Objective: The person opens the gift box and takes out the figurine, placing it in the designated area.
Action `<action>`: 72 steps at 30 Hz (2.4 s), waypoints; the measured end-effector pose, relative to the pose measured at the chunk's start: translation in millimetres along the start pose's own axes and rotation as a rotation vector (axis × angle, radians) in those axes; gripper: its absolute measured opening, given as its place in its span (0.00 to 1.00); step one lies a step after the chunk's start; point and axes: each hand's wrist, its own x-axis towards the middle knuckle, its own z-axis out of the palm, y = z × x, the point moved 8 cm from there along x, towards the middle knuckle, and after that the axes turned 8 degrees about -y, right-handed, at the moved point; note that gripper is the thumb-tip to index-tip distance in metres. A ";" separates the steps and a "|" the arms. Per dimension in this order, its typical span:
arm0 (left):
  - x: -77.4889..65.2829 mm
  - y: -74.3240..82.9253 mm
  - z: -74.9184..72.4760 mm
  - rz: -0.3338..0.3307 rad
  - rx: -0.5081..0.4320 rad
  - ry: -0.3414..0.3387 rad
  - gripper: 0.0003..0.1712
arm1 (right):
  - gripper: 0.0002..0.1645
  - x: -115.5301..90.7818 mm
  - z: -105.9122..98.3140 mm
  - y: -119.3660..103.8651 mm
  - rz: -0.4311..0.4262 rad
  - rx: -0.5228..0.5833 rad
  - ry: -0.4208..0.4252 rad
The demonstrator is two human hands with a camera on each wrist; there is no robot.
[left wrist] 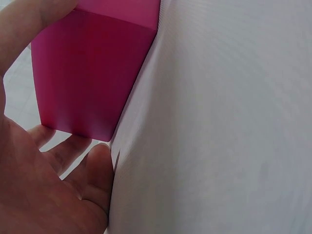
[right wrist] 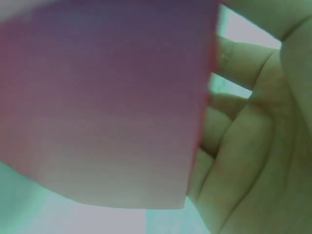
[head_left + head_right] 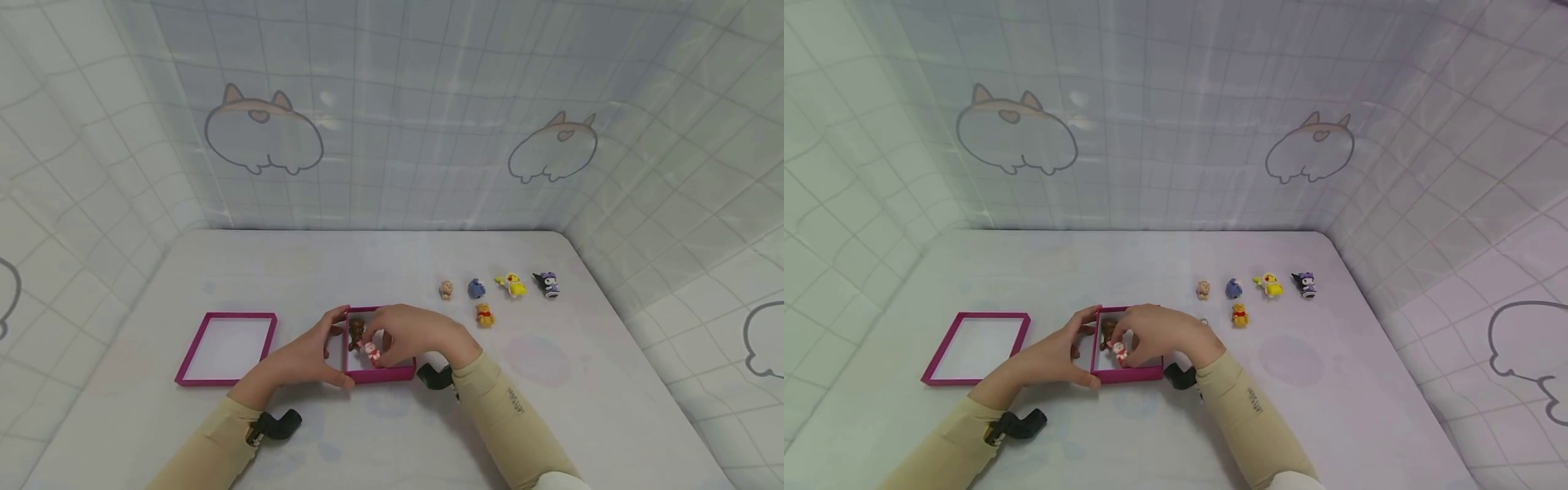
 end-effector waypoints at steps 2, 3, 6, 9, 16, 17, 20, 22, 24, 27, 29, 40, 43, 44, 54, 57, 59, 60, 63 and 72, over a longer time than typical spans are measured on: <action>-0.2 0.1 0.1 0.000 -0.002 0.004 0.74 | 0.16 -1.4 -1.5 1.1 -0.008 0.040 0.003; -0.3 -0.4 0.4 -0.006 -0.003 0.005 0.74 | 0.17 -2.1 -1.9 1.6 -0.012 0.059 0.005; 0.0 -2.1 0.8 -0.024 0.001 0.005 0.75 | 0.21 -3.4 -4.3 3.3 -0.026 0.092 0.030; 0.5 -3.8 1.2 -0.038 0.009 0.007 0.75 | 0.28 -4.8 -8.1 4.1 -0.044 0.099 0.072; 0.8 -1.7 0.4 -0.034 0.011 0.011 0.76 | 0.33 -9.9 -20.5 5.3 -0.065 0.133 0.174; 0.5 -1.7 0.3 -0.037 0.010 0.010 0.76 | 0.33 -11.0 -22.3 5.3 -0.067 0.153 0.189; -0.4 -1.9 -0.4 -0.047 0.010 0.012 0.75 | 0.34 -14.7 -27.2 6.6 -0.070 0.204 0.236; -0.7 -2.0 -0.5 -0.048 0.009 0.012 0.75 | 0.33 -17.8 -28.3 10.1 -0.057 0.241 0.260; -0.3 -2.5 -0.5 -0.049 0.011 0.013 0.75 | 0.33 -20.9 -28.1 16.3 -0.024 0.267 0.278; 0.6 -3.9 -0.2 -0.051 0.011 0.017 0.75 | 0.32 -26.1 -26.4 26.6 0.034 0.301 0.296; 1.0 -4.4 -0.4 -0.055 0.010 0.018 0.76 | 0.32 -29.7 -25.4 32.8 0.067 0.323 0.306; 1.1 -4.5 0.3 -0.059 0.003 0.017 0.75 | 0.35 -57.5 -25.6 55.4 0.136 0.442 0.364; 0.6 -5.0 -0.1 -0.052 0.000 0.015 0.75 | 0.36 -66.6 -26.3 61.3 0.146 0.442 0.379; 0.5 -5.1 -0.3 -0.051 -0.001 0.014 0.76 | 0.36 -69.6 -26.4 63.5 0.149 0.442 0.384; 3.1 -4.6 0.4 -0.028 -0.008 0.006 0.75 | 0.34 -108.9 -30.5 88.8 0.241 0.430 0.493; 3.4 -4.2 0.7 -0.028 -0.010 0.004 0.75 | 0.35 -119.5 -31.1 96.6 0.278 0.416 0.525; 2.8 -3.8 0.6 -0.035 -0.009 0.004 0.75 | 0.35 -126.0 -31.5 101.4 0.308 0.398 0.543; 2.5 -3.7 0.5 -0.038 -0.008 0.005 0.75 | 0.35 -129.2 -31.7 103.5 0.322 0.387 0.551; 1.2 -2.9 -0.1 -0.041 -0.009 0.004 0.76 | 0.34 -139.2 -32.2 110.0 0.367 0.368 0.570; 1.6 -3.9 -0.3 -0.023 -0.014 0.007 0.76 | 0.33 -168.5 -33.2 130.6 0.438 0.391 0.631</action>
